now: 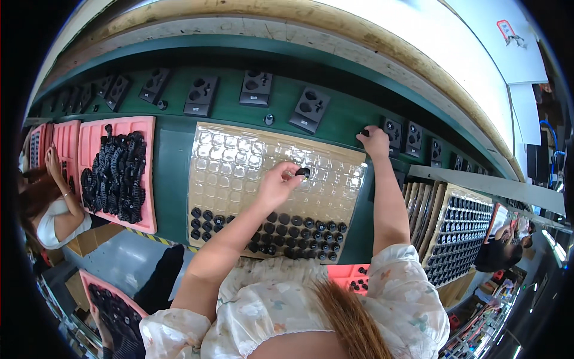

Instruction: Manually picking small electronic components from a bin and placing them into a grid-like assembly tray.

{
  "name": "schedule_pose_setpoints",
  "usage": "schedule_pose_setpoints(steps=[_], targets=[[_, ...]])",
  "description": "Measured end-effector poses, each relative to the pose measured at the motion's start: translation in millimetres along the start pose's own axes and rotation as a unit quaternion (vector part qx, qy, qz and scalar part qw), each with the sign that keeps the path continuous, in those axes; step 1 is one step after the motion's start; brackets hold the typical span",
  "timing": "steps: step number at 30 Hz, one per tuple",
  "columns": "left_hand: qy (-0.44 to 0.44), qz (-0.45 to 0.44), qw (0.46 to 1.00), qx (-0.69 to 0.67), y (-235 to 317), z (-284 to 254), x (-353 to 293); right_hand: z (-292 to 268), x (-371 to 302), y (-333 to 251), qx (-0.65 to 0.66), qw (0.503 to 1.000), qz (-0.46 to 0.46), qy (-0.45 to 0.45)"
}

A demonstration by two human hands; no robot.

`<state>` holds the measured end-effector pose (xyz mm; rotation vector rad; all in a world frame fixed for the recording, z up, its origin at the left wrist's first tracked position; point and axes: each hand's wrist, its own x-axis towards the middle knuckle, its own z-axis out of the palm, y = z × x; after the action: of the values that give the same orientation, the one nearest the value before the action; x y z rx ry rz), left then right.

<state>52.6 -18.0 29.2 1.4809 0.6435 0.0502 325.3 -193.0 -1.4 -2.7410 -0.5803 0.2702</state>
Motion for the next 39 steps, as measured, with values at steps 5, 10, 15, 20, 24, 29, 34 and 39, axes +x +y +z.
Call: schedule_pose_setpoints(steps=[5,10,15,20,24,29,34,39], targets=[[-0.012,-0.019,1.0,0.005,5,-2,6,-1,16,-50,0.263,0.963,0.054,0.022],[-0.012,-0.034,0.999,0.007,2,-3,15,15,38,-107,0.36,0.927,0.099,-0.012],[-0.019,-0.034,0.999,-0.015,1,-9,16,27,49,-119,0.443,0.879,0.176,-0.015],[-0.022,-0.02,0.999,-0.026,-3,-15,17,24,56,-111,0.417,0.885,0.205,-0.023],[-0.024,-0.011,1.0,-0.013,-8,-14,17,7,61,-110,0.313,0.927,0.199,-0.061],[-0.014,-0.015,0.999,-0.03,-11,-18,16,-9,47,-126,-0.097,0.991,0.065,-0.07],[-0.015,-0.025,0.998,-0.057,-6,-23,22,41,21,-92,-0.082,0.975,-0.184,0.089],[-0.07,-0.198,0.937,-0.279,24,-42,26,46,1,-90,-0.072,0.983,-0.153,0.076]])
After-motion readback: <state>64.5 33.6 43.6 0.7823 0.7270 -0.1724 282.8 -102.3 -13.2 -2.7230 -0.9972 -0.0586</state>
